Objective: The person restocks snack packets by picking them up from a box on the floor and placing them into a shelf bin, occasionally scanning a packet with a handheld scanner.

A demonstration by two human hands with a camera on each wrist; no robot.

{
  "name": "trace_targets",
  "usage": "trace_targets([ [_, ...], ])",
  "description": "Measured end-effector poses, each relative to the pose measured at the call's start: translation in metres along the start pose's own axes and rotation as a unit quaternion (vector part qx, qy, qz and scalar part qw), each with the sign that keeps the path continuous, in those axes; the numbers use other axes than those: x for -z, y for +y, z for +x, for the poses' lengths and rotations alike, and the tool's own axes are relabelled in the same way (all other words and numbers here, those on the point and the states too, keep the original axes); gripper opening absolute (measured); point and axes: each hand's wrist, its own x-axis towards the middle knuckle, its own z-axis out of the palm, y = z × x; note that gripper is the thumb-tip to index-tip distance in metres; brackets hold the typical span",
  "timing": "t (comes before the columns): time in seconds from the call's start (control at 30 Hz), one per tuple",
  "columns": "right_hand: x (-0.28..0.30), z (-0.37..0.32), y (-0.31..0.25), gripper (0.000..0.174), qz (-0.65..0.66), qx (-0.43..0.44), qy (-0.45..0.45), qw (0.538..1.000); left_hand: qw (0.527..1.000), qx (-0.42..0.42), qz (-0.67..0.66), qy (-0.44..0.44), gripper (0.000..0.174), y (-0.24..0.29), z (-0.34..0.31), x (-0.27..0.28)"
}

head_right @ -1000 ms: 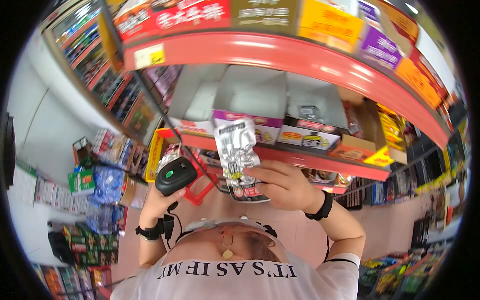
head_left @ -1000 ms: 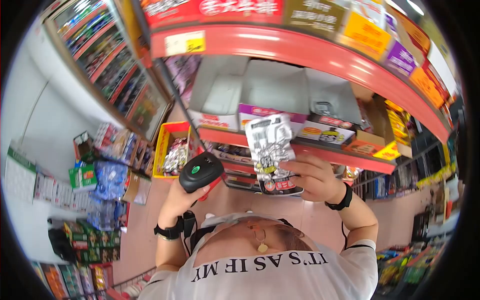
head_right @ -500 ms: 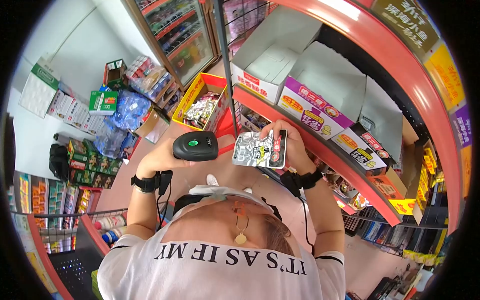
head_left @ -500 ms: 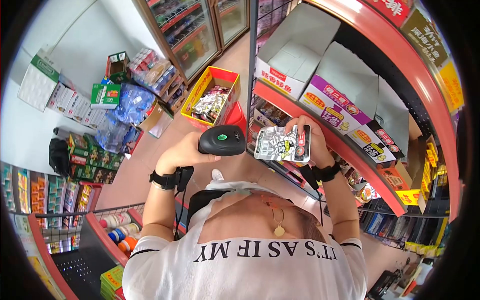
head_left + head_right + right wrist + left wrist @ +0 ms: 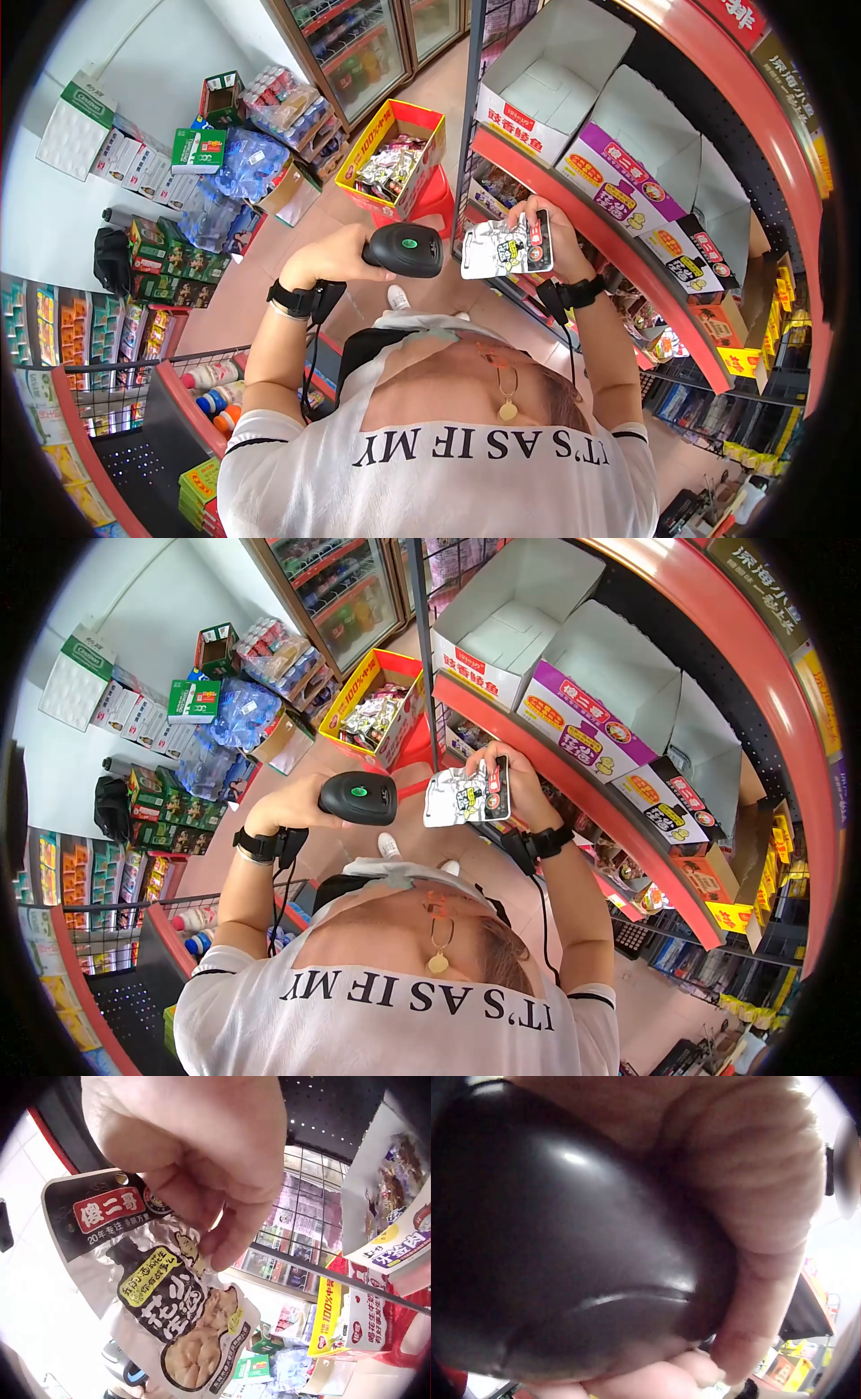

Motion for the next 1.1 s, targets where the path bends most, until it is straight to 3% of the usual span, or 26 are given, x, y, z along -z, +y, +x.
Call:
trace_targets([
  [0.47, -0.004, 0.011, 0.012, 0.017, -0.019, -0.018, 0.001, 1.0, 0.998, 0.012, -0.067, -0.01, 0.048, 0.0, -0.007, 0.007],
  [0.67, 0.003, 0.021, 0.052, 0.017, -0.185, -0.106, 0.076, 0.974, 0.993, 0.027, -0.104, 0.041, 0.048, -0.034, -0.023, 0.011],
  [0.77, 0.006, 0.032, 0.084, 0.018, -0.16, -0.15, 0.099, 0.971, 0.986, 0.027, -0.142, 0.077, 0.038, -0.058, -0.031, 0.015],
  [0.93, 0.0, 0.089, 0.128, 0.013, -0.148, -0.16, 0.122, 0.968, 0.981, 0.058, -0.159, 0.091, 0.039, -0.094, -0.046, 0.049],
  [1.1, -0.011, 0.183, 0.171, 0.013, -0.175, -0.116, 0.174, 0.962, 0.954, 0.131, -0.21, 0.167, 0.024, -0.152, -0.071, 0.082],
])
